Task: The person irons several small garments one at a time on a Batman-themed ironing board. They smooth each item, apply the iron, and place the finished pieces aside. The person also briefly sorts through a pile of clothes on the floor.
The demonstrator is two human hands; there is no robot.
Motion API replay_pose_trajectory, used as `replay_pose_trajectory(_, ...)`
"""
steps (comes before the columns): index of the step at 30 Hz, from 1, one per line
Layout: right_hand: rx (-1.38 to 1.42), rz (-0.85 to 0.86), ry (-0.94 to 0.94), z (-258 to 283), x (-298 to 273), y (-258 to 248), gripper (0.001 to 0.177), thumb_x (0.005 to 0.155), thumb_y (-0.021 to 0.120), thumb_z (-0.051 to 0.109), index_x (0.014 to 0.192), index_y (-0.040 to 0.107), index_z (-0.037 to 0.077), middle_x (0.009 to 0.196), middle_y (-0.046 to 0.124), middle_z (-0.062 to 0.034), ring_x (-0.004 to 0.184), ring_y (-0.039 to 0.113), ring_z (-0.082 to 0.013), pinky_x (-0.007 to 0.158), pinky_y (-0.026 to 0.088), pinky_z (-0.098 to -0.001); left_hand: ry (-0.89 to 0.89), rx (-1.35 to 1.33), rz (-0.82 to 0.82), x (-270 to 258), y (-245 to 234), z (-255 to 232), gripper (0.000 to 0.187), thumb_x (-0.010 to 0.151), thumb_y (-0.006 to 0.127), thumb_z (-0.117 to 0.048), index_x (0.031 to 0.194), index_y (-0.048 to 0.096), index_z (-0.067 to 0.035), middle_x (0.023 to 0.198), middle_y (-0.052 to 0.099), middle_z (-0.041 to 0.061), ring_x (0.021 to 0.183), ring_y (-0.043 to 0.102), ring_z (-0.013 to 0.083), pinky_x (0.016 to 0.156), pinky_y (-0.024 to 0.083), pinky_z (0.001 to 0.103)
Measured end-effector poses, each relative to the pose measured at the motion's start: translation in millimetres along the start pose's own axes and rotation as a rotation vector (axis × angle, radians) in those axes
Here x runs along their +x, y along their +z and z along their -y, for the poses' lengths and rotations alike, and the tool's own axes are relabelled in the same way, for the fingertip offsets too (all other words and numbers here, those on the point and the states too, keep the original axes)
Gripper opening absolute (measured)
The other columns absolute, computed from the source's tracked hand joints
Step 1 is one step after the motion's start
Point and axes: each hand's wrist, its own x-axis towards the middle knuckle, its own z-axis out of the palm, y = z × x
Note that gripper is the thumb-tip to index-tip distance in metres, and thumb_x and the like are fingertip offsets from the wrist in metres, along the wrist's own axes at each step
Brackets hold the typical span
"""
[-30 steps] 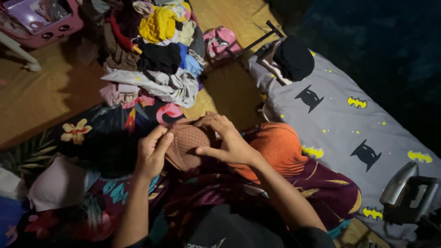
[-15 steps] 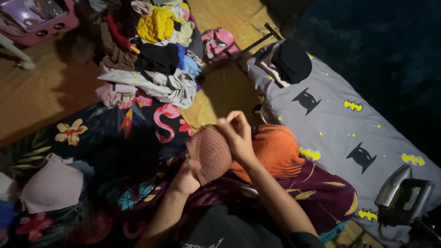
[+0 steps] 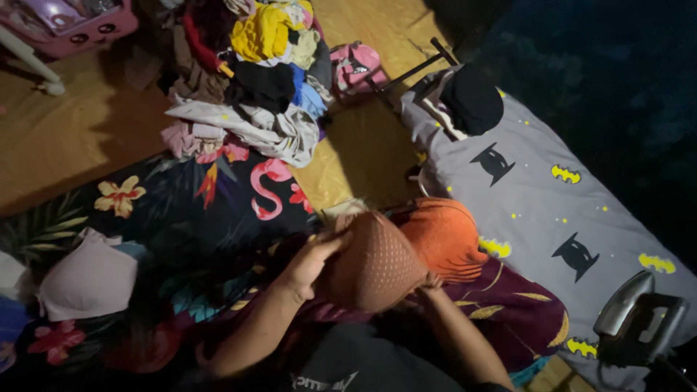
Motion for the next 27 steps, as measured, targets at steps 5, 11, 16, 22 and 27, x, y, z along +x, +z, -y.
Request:
replay_pose_trajectory(5,0.081,-0.171,-0.02,8.6,7.7,-28.0,0.073,0.098,0.051,0.038,0.16,0.039,0.003,0.146,0.057,-0.0132,0.135,0.054,-0.026,0.118,0.042,-0.0454,0.288,0.216,-0.123,-0.2,-53.6,23.6,0.047,0.101,0.058,-0.023,0.143,0.057,-0.001,0.141,0.063,0.007,0.129,0.057,0.0164,0.109,0.043,0.032)
replay_pose_trajectory(11,0.329,0.01,0.151,-27.8,50.5,17.5,0.066,0.103,0.058,0.021,0.162,0.038,0.002,0.144,0.056,-0.0146,0.132,0.056,-0.0281,0.118,0.045,-0.0511,0.236,-0.046,-0.39,-5.4,-106.2,51.9,0.047,0.1,0.053,-0.031,0.139,0.057,-0.006,0.139,0.061,0.007,0.127,0.057,0.0209,0.107,0.046,0.039)
replay_pose_trajectory(16,0.543,0.326,0.12,-2.0,49.0,63.4,0.065,0.105,0.063,0.015,0.164,0.037,0.005,0.146,0.052,-0.0142,0.135,0.052,-0.0298,0.119,0.046,-0.0567,0.448,-0.374,-0.581,-65.2,-166.2,11.5,0.051,0.102,0.043,-0.041,0.138,0.057,-0.007,0.14,0.061,0.01,0.125,0.059,0.0281,0.105,0.049,0.049)
replay_pose_trajectory(22,0.545,0.23,0.119,25.5,43.1,70.9,0.062,0.097,0.064,0.032,0.153,0.042,0.018,0.152,0.047,-0.018,0.139,0.049,-0.0356,0.104,0.049,-0.059,1.24,-0.308,-0.889,-183.2,-274.7,-69.2,0.054,0.103,0.059,-0.029,0.15,0.044,-0.008,0.155,0.049,0.012,0.141,0.052,0.0321,0.119,0.045,0.051)
replay_pose_trajectory(27,0.534,0.168,0.095,12.3,36.9,51.1,0.058,0.1,0.063,0.034,0.152,0.045,0.015,0.15,0.052,-0.0181,0.135,0.053,-0.0352,0.104,0.05,-0.0552,1.171,-0.365,-1.276,-219.9,-358.4,-83.1,0.047,0.106,0.059,-0.032,0.148,0.05,-0.011,0.156,0.049,0.014,0.142,0.049,0.0354,0.119,0.041,0.052)
